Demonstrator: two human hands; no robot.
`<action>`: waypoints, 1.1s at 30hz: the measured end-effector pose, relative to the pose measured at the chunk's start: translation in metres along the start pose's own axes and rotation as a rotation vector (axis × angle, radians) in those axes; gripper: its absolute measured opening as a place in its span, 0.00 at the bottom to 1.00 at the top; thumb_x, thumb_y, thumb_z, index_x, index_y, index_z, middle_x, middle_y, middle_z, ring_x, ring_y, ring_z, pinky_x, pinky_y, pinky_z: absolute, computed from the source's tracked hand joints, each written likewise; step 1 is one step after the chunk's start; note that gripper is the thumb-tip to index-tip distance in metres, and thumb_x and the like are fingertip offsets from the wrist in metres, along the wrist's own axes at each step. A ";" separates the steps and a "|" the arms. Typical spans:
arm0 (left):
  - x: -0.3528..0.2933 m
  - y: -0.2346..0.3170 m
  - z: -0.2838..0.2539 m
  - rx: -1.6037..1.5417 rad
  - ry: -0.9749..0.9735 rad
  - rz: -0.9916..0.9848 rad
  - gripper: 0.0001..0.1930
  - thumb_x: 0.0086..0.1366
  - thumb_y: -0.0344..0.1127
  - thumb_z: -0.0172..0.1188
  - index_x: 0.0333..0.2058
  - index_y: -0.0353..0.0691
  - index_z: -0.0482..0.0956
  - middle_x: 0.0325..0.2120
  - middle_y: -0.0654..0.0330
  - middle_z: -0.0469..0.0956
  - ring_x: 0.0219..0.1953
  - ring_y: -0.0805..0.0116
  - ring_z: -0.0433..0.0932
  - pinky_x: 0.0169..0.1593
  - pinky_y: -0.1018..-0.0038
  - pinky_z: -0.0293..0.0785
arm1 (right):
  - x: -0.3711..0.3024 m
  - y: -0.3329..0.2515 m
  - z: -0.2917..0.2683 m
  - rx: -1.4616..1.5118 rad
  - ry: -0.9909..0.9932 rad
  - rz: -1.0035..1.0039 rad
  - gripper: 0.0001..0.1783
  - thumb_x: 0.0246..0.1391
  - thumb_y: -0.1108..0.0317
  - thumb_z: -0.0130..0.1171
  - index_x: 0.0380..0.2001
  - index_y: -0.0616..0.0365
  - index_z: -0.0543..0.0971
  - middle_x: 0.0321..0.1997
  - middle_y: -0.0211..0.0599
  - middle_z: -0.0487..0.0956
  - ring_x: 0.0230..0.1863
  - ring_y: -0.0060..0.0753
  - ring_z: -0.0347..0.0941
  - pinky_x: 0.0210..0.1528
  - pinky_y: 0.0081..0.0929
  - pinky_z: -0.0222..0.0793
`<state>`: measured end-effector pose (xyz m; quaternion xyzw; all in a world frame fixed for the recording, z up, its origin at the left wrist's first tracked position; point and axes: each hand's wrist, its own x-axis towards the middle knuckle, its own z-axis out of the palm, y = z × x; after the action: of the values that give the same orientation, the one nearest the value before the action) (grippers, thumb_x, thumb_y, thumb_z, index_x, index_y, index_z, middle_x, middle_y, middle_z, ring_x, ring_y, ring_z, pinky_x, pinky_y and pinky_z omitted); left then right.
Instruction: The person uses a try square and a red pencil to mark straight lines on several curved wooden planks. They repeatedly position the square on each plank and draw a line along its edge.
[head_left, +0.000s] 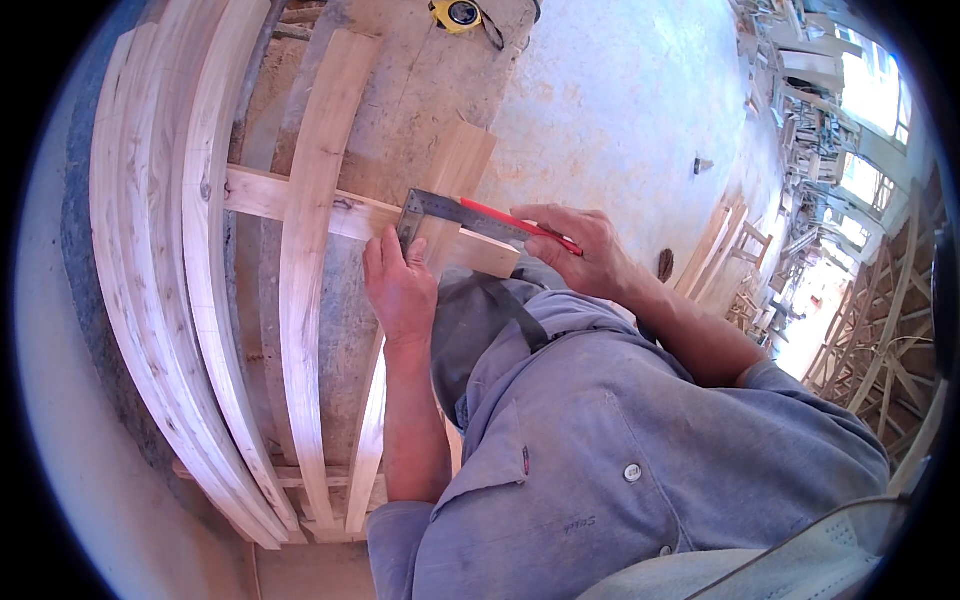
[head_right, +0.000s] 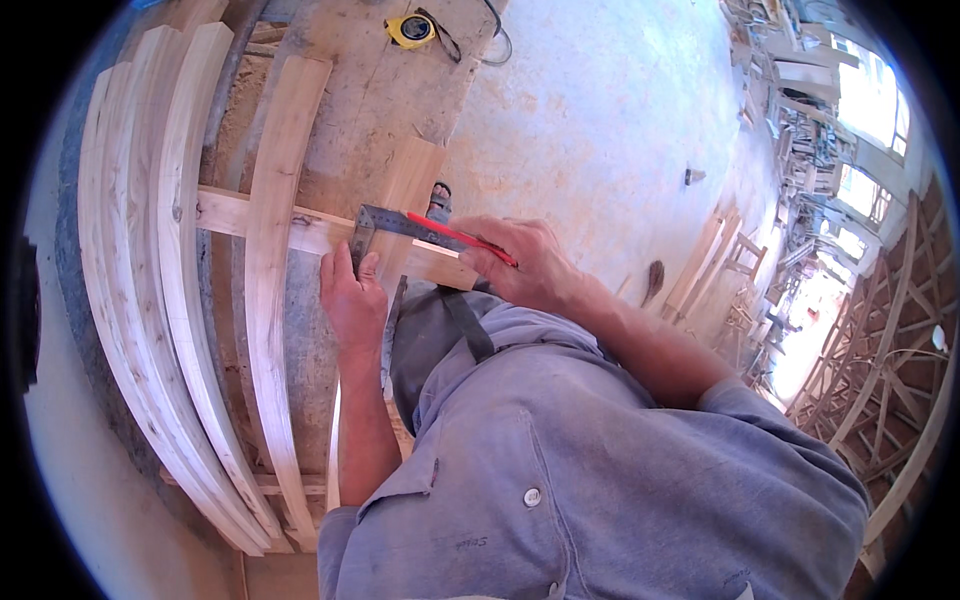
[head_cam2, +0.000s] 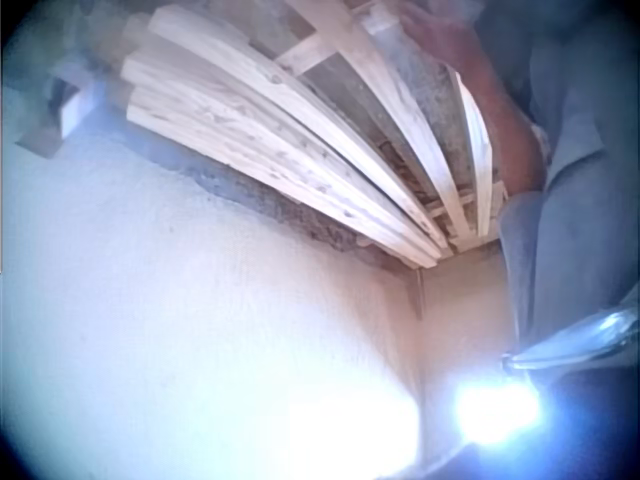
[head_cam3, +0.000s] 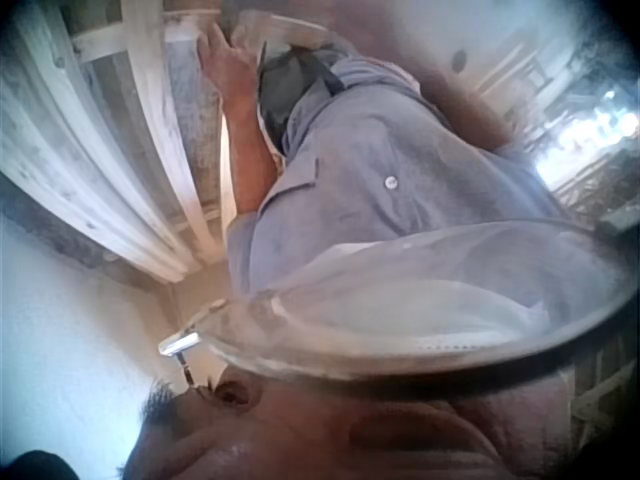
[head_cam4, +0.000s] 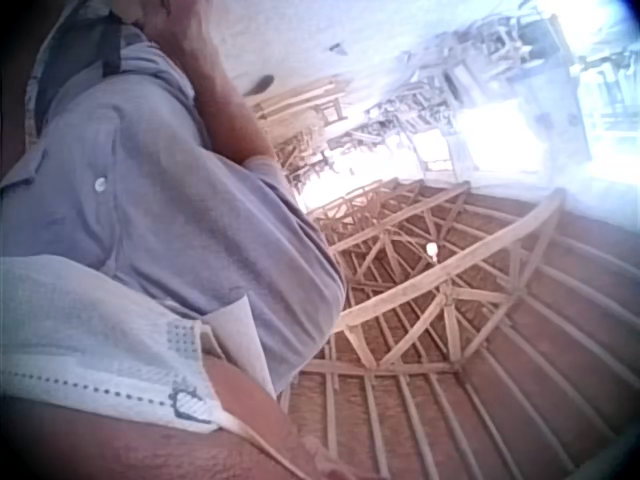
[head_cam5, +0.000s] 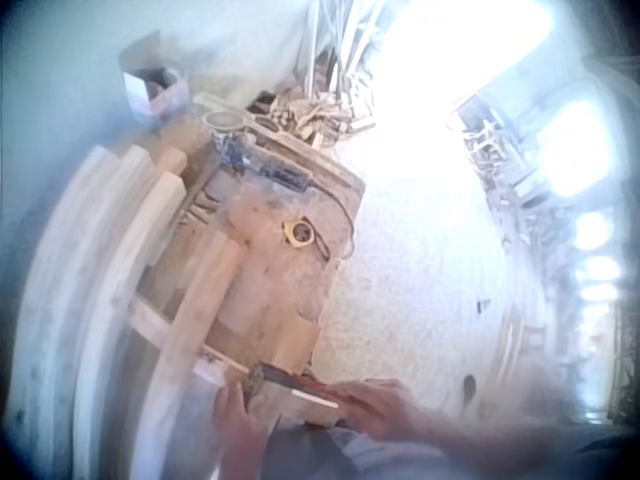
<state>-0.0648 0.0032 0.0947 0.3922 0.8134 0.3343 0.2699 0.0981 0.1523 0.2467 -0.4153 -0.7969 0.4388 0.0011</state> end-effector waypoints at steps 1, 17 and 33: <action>0.000 0.001 0.000 0.008 0.006 -0.006 0.21 0.64 0.35 0.66 0.51 0.28 0.75 0.40 0.44 0.75 0.46 0.42 0.75 0.49 0.54 0.74 | 0.002 0.001 -0.001 -0.005 -0.014 0.013 0.17 0.59 0.69 0.63 0.51 0.60 0.81 0.35 0.52 0.84 0.37 0.53 0.82 0.41 0.41 0.77; 0.002 0.010 0.001 0.070 0.060 -0.034 0.19 0.61 0.33 0.67 0.48 0.30 0.77 0.38 0.47 0.76 0.44 0.43 0.76 0.47 0.54 0.75 | 0.028 0.003 -0.001 0.040 -0.091 -0.015 0.16 0.59 0.67 0.64 0.50 0.60 0.82 0.35 0.50 0.84 0.38 0.52 0.83 0.41 0.39 0.77; 0.004 0.012 -0.002 0.083 0.035 -0.033 0.18 0.62 0.33 0.67 0.47 0.29 0.77 0.38 0.47 0.76 0.43 0.43 0.76 0.45 0.54 0.75 | 0.006 -0.011 -0.032 -0.244 -0.188 0.143 0.11 0.57 0.68 0.62 0.42 0.58 0.84 0.30 0.51 0.83 0.33 0.55 0.81 0.37 0.45 0.75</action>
<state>-0.0624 0.0114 0.1045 0.3835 0.8375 0.3027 0.2449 0.0982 0.1760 0.2719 -0.4252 -0.8092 0.3746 -0.1552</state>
